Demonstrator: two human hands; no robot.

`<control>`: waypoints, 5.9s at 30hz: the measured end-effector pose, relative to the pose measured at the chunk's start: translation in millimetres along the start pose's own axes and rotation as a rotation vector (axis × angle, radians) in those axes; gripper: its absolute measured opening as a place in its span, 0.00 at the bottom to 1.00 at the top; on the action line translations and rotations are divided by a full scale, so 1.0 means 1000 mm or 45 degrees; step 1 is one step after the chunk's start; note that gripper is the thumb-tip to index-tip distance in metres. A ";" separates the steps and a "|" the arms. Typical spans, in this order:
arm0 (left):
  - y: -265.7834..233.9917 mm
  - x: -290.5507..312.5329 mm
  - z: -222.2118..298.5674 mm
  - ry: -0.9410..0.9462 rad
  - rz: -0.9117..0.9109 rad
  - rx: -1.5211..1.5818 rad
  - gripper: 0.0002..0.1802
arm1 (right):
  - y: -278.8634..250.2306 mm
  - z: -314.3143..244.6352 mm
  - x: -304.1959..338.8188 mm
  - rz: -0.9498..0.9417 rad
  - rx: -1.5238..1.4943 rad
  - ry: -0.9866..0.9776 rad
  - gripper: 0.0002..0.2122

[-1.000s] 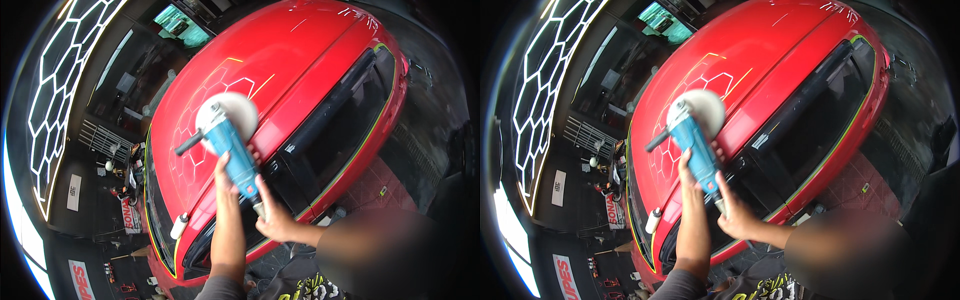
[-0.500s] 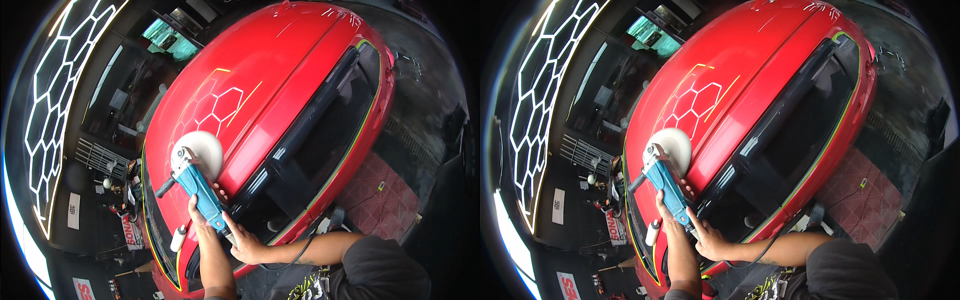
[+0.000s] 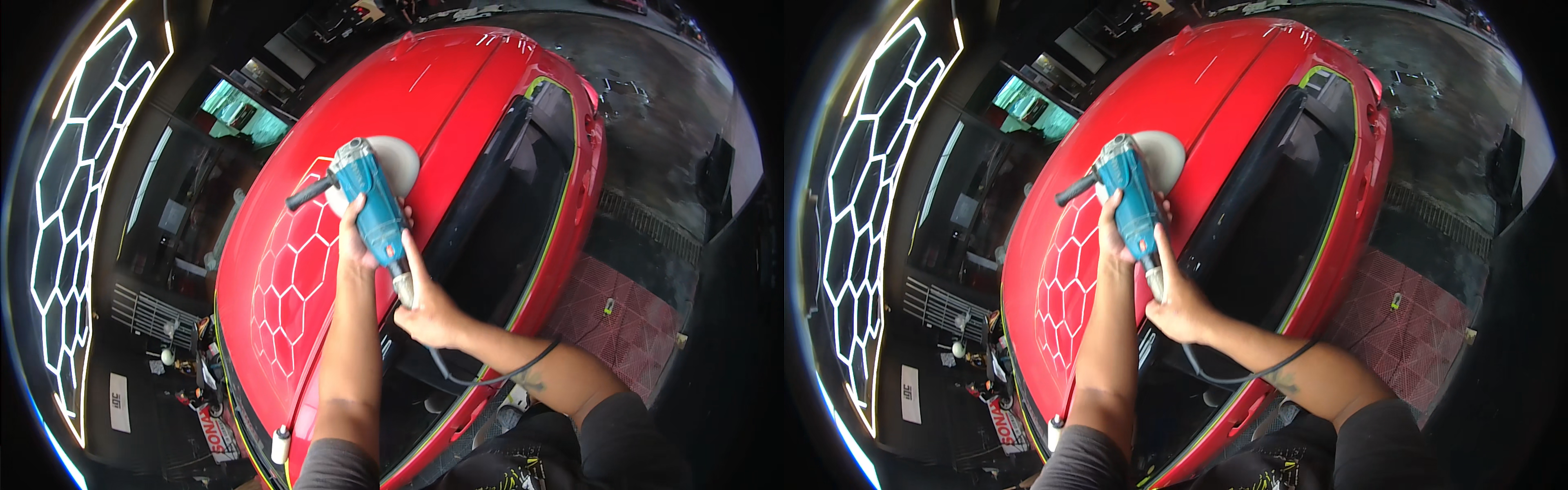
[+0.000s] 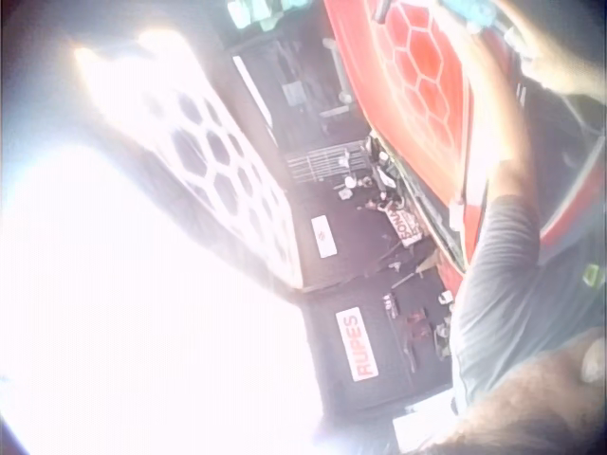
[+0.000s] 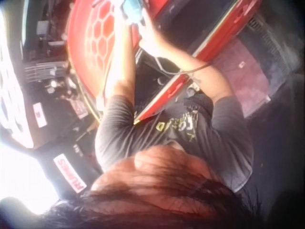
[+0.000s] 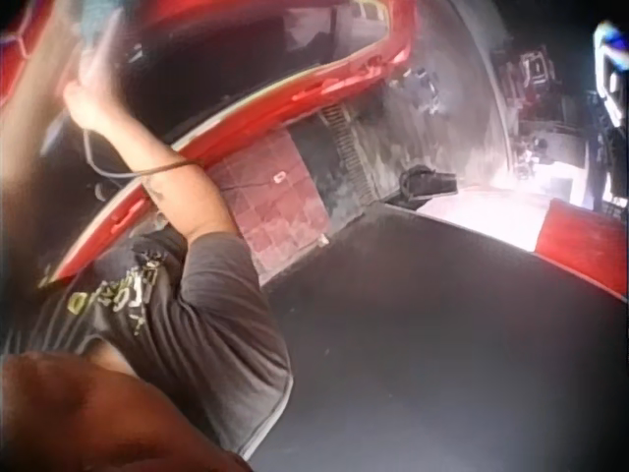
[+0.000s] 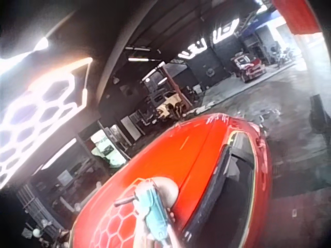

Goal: The person uses a rotary polisher to buff the roof of a red car. They apply a white compound using a foam roller and then systematically polish the surface with the machine, moving across the roof in overlapping passes.

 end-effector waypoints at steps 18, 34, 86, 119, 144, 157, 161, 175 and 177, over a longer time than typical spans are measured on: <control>-0.001 0.095 -0.005 0.184 0.306 0.093 0.39 | 0.006 -0.036 0.040 -0.432 -0.197 0.449 0.56; -0.021 0.190 -0.009 0.760 0.725 -0.019 0.43 | 0.046 -0.096 0.028 -0.882 1.174 0.034 0.29; -0.125 0.396 -0.044 0.640 2.309 -1.797 0.12 | -0.082 -0.112 -0.197 -0.054 1.815 0.057 0.47; -0.160 0.415 -0.073 0.367 2.373 -2.179 0.18 | 0.051 -0.078 -0.053 -0.655 1.688 -0.177 0.43; -0.070 0.349 -0.072 1.207 1.741 -1.583 0.08 | -0.021 -0.109 -0.055 -0.381 1.674 -0.035 0.49; -0.042 0.255 -0.011 0.840 0.597 0.401 0.41 | 0.127 -0.087 0.023 -0.815 1.821 -0.063 0.43; -0.088 0.276 -0.007 0.902 0.564 0.574 0.40 | 0.164 -0.080 0.028 -0.969 1.677 -0.038 0.47; -0.020 0.122 -0.013 0.575 0.263 0.614 0.29 | 0.029 -0.088 0.002 -0.630 1.031 0.213 0.53; -0.019 0.085 0.000 0.516 0.276 0.610 0.28 | 0.034 -0.109 -0.009 -0.498 0.965 0.425 0.53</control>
Point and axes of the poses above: each hand's wrist, its own x-axis away from the middle knuckle, its own y-axis out of the palm, z = x × y, the point moved 2 cm from there along -x, towards the middle knuckle, and after that the axes turned 8 degrees about -x, right-handed, at the moved point
